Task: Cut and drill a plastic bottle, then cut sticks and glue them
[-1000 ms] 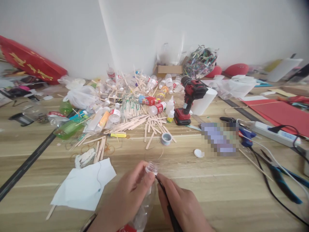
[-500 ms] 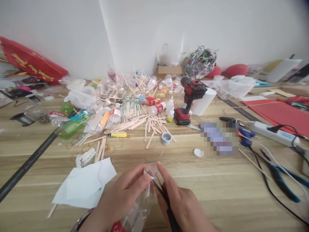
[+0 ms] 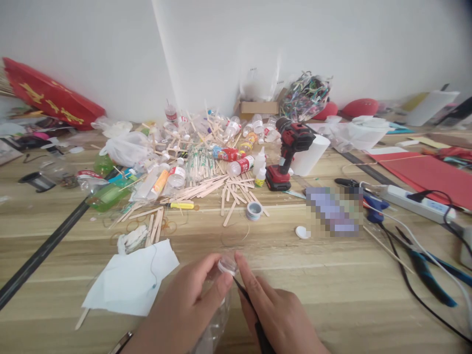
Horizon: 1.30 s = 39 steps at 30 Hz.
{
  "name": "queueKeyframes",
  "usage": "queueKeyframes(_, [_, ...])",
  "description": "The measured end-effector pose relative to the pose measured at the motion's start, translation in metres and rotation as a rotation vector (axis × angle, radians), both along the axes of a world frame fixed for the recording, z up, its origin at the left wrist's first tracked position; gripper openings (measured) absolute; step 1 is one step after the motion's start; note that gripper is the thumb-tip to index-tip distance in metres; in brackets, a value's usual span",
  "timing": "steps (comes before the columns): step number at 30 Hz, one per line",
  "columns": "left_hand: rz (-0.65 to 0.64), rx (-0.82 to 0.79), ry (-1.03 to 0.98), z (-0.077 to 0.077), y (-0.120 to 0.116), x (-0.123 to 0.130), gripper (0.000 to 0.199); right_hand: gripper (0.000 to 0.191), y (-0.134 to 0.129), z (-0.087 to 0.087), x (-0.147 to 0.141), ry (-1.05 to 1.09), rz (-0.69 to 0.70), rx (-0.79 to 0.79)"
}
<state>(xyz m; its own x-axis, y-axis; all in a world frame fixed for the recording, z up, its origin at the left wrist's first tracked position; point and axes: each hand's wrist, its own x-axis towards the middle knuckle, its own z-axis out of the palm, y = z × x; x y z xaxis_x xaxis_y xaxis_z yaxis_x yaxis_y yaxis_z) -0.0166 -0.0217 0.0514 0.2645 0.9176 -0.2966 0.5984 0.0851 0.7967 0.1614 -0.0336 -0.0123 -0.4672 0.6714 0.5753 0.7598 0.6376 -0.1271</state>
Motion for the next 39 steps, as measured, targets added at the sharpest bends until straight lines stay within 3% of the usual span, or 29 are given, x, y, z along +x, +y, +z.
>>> queueKeyframes(14, [-0.039, -0.02, -0.103, 0.002, -0.001, -0.009, 0.043, 0.054, -0.004, -0.001, 0.0, 0.063, 0.081, -0.133])
queueKeyframes(24, [-0.015, -0.018, -0.105, 0.007, -0.002, -0.007, 0.046, 0.071, -0.007, -0.001, 0.002, 0.108, 0.093, -0.282])
queueKeyframes(33, [0.001, 0.027, -0.052, 0.01, -0.003, -0.006, 0.039, 0.056, -0.008, 0.004, 0.001, 0.095, 0.057, -0.264])
queueKeyframes(39, [0.01, 0.033, 0.006, 0.006, -0.003, -0.005, 0.039, 0.055, -0.005, 0.009, 0.001, 0.035, 0.004, -0.208])
